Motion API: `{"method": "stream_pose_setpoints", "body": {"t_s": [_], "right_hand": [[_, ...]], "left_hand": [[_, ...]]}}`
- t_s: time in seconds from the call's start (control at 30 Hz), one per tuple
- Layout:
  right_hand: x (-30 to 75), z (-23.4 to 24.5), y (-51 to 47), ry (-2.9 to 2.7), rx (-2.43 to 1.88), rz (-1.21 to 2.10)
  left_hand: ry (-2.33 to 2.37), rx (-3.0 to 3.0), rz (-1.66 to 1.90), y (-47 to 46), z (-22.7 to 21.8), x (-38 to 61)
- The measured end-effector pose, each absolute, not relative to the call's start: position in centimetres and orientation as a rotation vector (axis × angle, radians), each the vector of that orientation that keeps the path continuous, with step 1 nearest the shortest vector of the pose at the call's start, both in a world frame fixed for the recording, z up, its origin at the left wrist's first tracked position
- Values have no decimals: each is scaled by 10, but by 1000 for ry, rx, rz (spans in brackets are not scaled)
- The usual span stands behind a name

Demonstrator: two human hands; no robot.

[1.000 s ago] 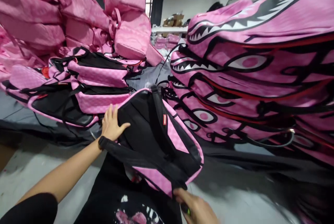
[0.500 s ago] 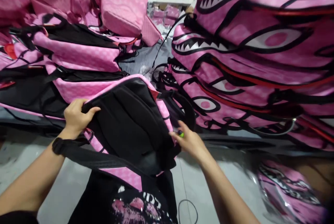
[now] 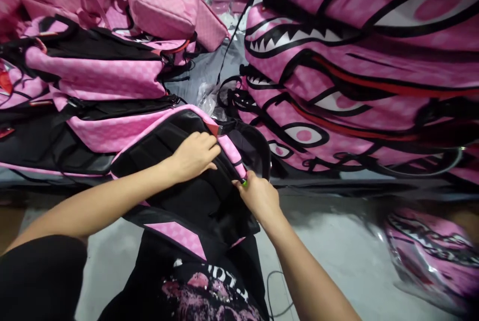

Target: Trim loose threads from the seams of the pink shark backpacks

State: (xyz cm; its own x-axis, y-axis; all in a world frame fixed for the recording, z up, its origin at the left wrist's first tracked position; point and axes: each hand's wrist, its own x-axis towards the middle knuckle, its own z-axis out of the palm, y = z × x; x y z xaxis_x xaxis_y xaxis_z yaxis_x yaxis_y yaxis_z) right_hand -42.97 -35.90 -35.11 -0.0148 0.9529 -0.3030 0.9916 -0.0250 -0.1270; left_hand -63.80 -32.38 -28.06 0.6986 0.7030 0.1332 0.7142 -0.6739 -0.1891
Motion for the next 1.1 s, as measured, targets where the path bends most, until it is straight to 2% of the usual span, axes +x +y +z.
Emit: {"method": "stream_pose_setpoints", "body": {"t_s": [0.13, 0.23, 0.37, 0.5, 0.57, 0.67, 0.73, 0.9, 1.0, 1.1], "right_hand": [[-426, -361, -358, 2083, 2145, -473], [-424, -365, -357, 2075, 2160, -499], [-423, -367, -354, 2086, 2180, -578], [-412, -361, -355, 2098, 2170, -682], [-401, -353, -360, 2185, 2229, -909], [-386, -338, -365, 2379, 2307, -1686], [-383, -331, -363, 2338, 2174, -2105], [-404, -327, -348, 2253, 2039, -2413], [-416, -331, -345, 2331, 2185, -2412], [-422, -338, -346, 2381, 2688, -2035]], "left_hand": [[-1132, -2688, 11, -307, -315, -612], [-1125, -2707, -17, -300, -310, -638], [-1236, -2565, -232, -297, -292, -693], [-1268, -2452, -248, -303, -292, -701], [-1265, -2523, -204, -307, -297, -688], [-1244, -2622, -193, -310, -306, -668], [-1257, -2609, -241, -311, -312, -661], [-1338, -2564, -362, -319, -324, -646], [-1376, -2564, -477, -326, -331, -636], [-1407, -2571, -589, -333, -339, -630]]}}
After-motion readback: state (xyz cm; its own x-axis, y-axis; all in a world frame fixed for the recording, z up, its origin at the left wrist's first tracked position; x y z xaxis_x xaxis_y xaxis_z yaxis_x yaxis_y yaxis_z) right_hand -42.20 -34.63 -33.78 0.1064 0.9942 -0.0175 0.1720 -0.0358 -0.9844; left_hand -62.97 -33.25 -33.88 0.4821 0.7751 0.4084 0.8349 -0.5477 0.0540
